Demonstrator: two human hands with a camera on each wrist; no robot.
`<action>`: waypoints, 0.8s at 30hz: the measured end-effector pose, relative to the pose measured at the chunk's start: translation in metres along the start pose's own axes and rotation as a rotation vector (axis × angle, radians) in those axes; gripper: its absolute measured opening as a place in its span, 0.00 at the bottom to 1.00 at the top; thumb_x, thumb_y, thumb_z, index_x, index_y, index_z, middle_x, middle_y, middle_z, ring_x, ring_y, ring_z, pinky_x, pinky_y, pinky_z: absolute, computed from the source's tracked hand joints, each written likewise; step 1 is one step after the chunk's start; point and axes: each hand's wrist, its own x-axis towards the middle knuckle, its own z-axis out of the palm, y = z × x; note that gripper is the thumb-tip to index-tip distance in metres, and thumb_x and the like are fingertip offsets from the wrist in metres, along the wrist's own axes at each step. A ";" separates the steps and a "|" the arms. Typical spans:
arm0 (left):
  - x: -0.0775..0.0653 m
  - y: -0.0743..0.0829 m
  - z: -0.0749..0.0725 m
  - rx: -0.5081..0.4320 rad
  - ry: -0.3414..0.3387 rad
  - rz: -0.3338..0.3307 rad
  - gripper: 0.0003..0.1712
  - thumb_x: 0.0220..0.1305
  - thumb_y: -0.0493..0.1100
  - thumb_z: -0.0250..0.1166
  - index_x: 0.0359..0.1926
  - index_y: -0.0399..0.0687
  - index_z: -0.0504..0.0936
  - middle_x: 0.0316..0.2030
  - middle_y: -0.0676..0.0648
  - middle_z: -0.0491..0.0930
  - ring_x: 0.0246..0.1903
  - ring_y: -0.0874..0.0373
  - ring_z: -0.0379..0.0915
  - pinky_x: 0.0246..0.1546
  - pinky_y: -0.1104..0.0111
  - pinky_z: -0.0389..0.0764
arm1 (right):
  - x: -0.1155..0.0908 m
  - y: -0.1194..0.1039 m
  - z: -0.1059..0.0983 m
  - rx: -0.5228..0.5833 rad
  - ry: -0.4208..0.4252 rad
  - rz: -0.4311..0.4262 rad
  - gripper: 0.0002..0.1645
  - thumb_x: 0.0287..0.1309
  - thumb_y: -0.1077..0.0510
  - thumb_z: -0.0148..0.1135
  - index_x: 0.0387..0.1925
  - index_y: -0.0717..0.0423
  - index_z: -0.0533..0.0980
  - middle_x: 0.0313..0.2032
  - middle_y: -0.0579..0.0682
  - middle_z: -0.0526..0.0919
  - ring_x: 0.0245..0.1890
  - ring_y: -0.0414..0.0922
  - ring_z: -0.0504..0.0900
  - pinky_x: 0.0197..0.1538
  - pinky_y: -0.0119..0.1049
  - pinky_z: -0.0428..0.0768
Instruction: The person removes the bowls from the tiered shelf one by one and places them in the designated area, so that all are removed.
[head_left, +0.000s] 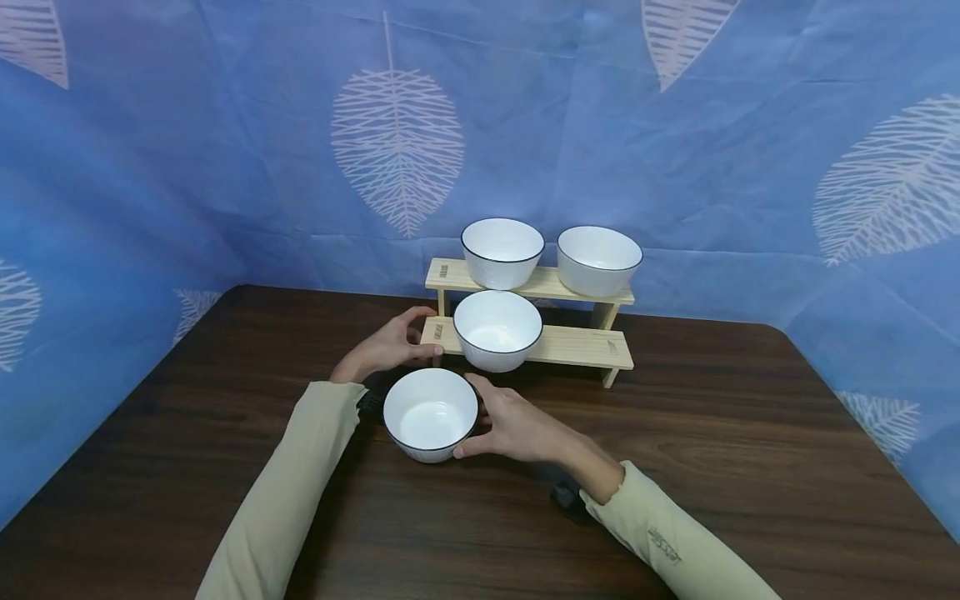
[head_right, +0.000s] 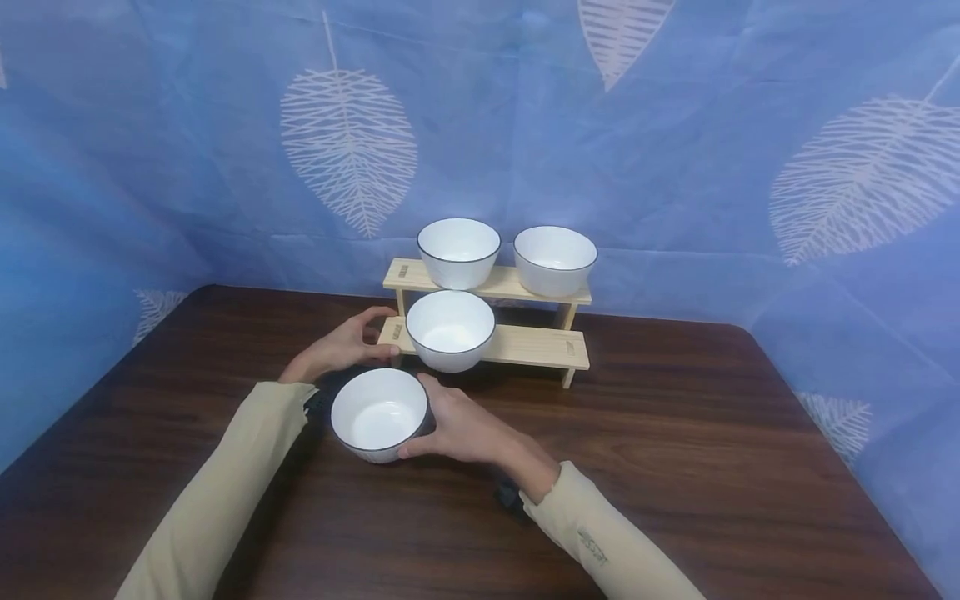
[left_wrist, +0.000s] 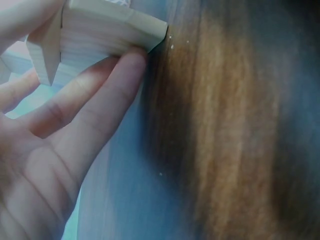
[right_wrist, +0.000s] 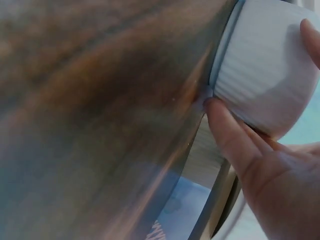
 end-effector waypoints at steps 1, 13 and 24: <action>0.000 0.000 0.000 0.003 0.000 0.001 0.42 0.74 0.39 0.68 0.81 0.39 0.58 0.42 0.36 0.82 0.36 0.57 0.80 0.45 0.64 0.86 | 0.000 -0.001 0.000 0.005 -0.009 0.007 0.60 0.62 0.58 0.79 0.80 0.73 0.51 0.74 0.72 0.70 0.68 0.64 0.82 0.65 0.48 0.85; 0.000 0.000 -0.001 0.004 -0.008 0.004 0.42 0.74 0.40 0.68 0.81 0.39 0.57 0.41 0.37 0.82 0.36 0.56 0.80 0.42 0.68 0.81 | 0.001 -0.001 -0.005 0.006 -0.049 0.018 0.58 0.67 0.58 0.74 0.81 0.76 0.47 0.75 0.74 0.67 0.69 0.64 0.81 0.68 0.50 0.82; 0.001 0.001 -0.001 -0.005 -0.010 -0.011 0.43 0.75 0.40 0.68 0.82 0.39 0.56 0.46 0.34 0.82 0.38 0.54 0.82 0.46 0.65 0.83 | -0.016 0.008 -0.024 0.058 -0.030 0.067 0.55 0.67 0.61 0.73 0.82 0.72 0.50 0.77 0.73 0.65 0.73 0.66 0.76 0.73 0.52 0.78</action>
